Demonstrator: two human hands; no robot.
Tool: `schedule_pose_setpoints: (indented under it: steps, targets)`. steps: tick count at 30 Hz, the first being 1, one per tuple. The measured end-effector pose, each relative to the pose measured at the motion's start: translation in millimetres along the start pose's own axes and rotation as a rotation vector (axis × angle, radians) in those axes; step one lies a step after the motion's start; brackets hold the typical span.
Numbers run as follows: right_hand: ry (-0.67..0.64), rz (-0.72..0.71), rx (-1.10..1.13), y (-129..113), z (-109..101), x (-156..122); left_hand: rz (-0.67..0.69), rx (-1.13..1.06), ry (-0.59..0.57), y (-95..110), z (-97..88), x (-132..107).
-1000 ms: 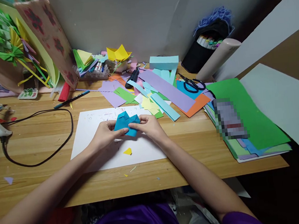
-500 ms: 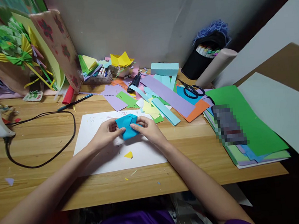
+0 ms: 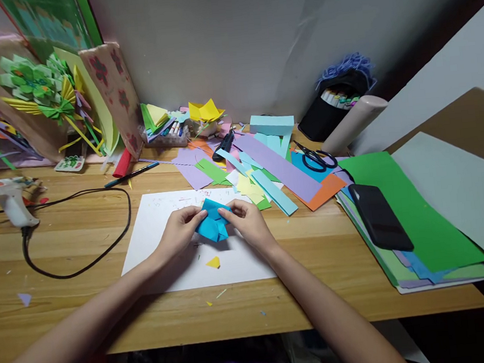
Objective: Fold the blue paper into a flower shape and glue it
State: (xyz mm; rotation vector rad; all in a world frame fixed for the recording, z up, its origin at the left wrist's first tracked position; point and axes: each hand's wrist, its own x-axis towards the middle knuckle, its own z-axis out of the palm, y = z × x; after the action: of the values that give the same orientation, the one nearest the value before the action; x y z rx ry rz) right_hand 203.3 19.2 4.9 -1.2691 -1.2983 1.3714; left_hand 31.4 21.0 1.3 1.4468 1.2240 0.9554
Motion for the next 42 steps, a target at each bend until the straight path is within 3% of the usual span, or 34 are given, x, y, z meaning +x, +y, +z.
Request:
schedule_pose_setpoints:
  steps: [7,11,18,28,32,34,35,37,39,40,42]
  targets:
    - [0.016,-0.044,-0.048,-1.7,0.0,-1.6,0.017,0.074,0.018,3.8,0.8,-2.3]
    - [-0.002,-0.117,-0.132,-4.4,2.0,-4.7,0.058,0.169,-0.034,6.7,1.8,-6.0]
    - [0.088,-0.232,-0.209,-3.0,7.6,-8.8,0.05,0.223,-0.079,10.5,2.5,-8.1]
    - [0.027,-0.383,-0.454,-4.2,5.5,-9.7,0.131,0.318,-0.136,14.3,0.1,-7.4]
    - [0.026,-0.396,-0.528,-8.4,-1.4,-5.2,0.101,0.276,-0.163,15.9,3.3,-9.1]
    - [0.163,-0.402,-0.576,-13.7,-22.2,0.5,0.065,0.234,-0.173,15.1,4.6,-9.2]
    - [0.314,-0.397,-0.609,-15.7,-38.5,3.5,0.047,0.218,-0.176,14.8,5.0,-9.0]
    - [0.764,-0.323,-0.765,-16.0,-80.2,7.6,0.015,0.201,-0.174,14.5,5.5,-8.3]
    - [1.126,-0.075,-0.942,-9.9,-125.3,7.6,-0.009,0.188,-0.176,15.0,6.0,-8.0]
    - [1.22,0.074,-0.978,-5.2,-145.2,6.4,-0.015,0.182,-0.182,15.5,6.3,-8.1]
    - [1.231,0.276,-0.987,4.4,-173.9,3.7,-0.021,0.173,-0.198,16.8,7.0,-8.8]
